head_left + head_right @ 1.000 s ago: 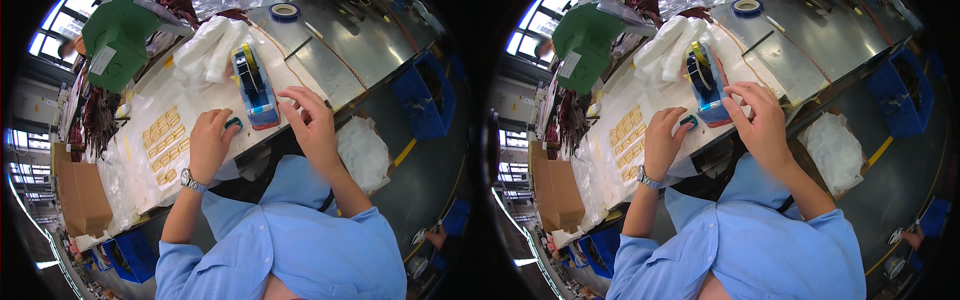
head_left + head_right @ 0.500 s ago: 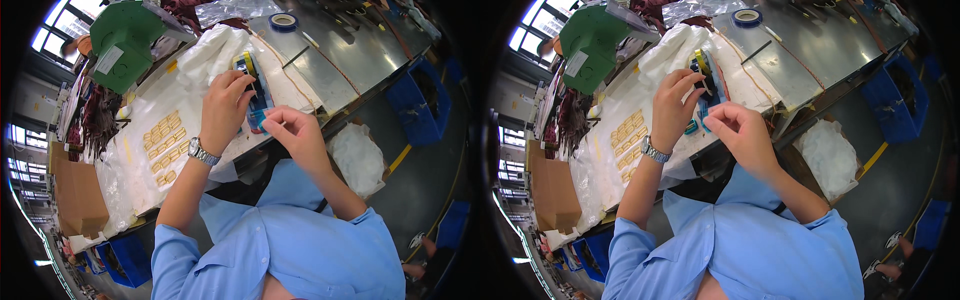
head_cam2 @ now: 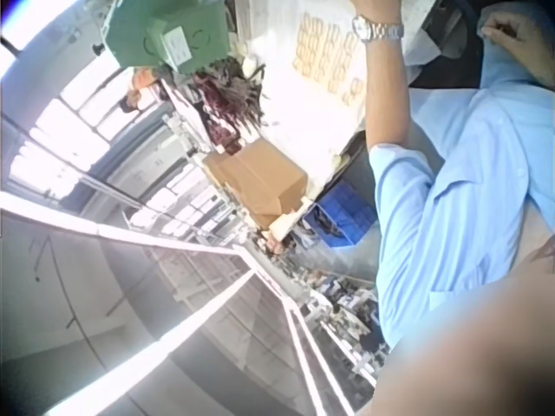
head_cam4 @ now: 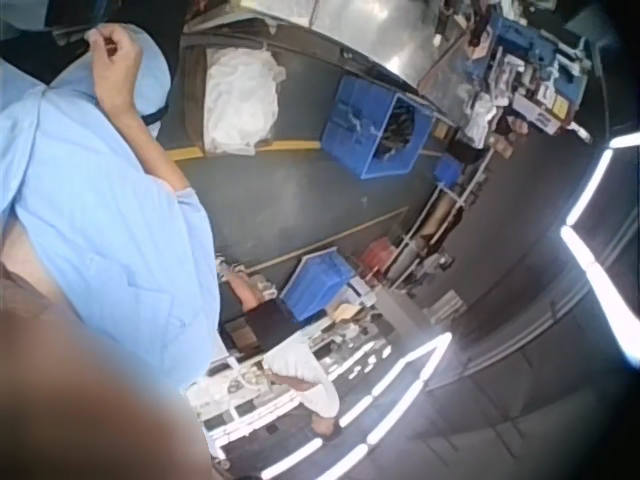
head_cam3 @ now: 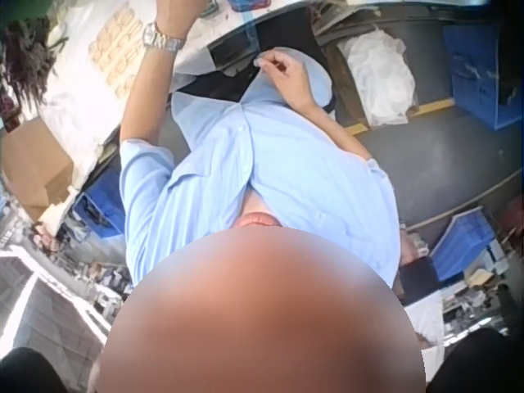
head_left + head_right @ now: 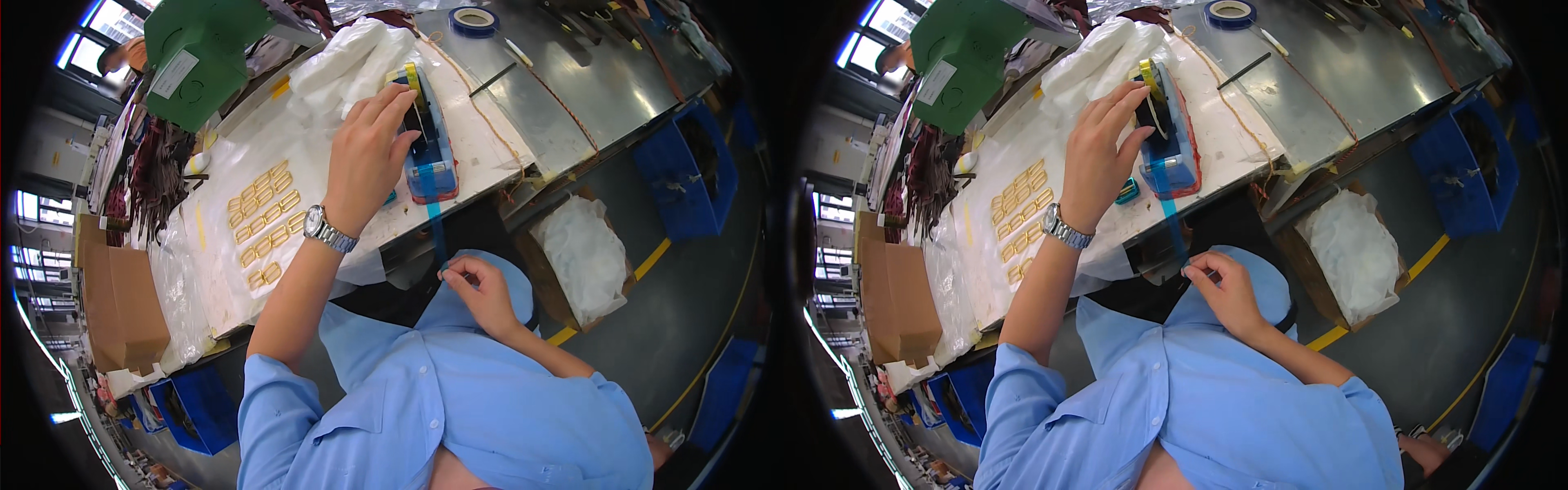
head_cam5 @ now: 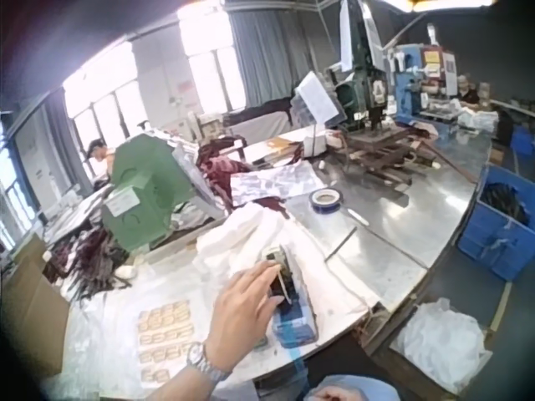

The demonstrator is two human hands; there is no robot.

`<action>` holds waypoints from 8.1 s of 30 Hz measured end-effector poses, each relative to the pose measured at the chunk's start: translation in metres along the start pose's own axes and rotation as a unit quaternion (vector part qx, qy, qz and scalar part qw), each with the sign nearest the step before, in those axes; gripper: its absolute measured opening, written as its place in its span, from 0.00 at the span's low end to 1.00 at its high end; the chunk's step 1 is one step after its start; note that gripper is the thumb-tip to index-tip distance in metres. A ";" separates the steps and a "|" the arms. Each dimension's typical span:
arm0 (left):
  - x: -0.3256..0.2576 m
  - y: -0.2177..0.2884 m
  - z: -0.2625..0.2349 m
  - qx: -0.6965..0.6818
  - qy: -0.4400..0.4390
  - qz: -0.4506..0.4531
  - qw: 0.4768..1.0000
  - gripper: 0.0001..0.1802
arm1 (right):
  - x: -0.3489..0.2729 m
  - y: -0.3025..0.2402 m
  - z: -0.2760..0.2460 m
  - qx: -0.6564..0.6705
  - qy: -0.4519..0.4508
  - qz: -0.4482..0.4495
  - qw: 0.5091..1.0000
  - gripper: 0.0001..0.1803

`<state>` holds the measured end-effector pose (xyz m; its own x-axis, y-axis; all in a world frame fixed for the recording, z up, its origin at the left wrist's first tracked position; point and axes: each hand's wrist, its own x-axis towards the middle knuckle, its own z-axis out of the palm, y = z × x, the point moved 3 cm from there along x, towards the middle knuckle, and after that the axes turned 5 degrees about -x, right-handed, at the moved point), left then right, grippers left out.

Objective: Taping small metal buckles using a tape dispenser.

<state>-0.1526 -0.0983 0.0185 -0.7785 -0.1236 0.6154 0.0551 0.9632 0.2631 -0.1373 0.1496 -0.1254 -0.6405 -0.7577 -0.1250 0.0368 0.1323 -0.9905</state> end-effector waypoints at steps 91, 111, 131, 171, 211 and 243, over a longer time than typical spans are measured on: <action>-0.156 0.082 0.004 -0.549 -0.088 -0.477 0.681 0.12 | -0.015 -0.033 -0.011 0.202 -0.111 0.107 0.967 0.18; -0.161 0.063 0.035 -0.589 -0.143 -0.562 0.563 0.10 | -0.016 -0.044 -0.012 0.201 -0.120 0.092 0.968 0.37; -0.156 0.054 0.042 -0.653 -0.156 -0.677 0.302 0.06 | 0.040 -0.037 -0.024 0.026 -0.102 -0.033 0.994 0.41; -0.075 0.030 0.000 -0.470 -0.266 -0.468 0.700 0.12 | 0.053 -0.056 -0.023 0.083 -0.137 -0.004 0.987 0.31; -0.081 0.067 -0.012 -0.206 -0.010 -0.172 0.963 0.18 | 0.082 -0.083 -0.014 0.126 -0.078 -0.042 0.988 0.19; -0.132 0.076 -0.027 -0.254 -0.151 -0.181 0.938 0.18 | 0.031 -0.069 -0.020 -0.253 -0.162 -0.220 0.928 0.25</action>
<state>-0.0285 -0.0154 -0.0229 -0.9411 -0.2739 0.1985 -0.0167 0.6236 0.7816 -0.1749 0.1293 -0.0598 -0.2405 -0.9511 0.1938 -0.5909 -0.0149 -0.8066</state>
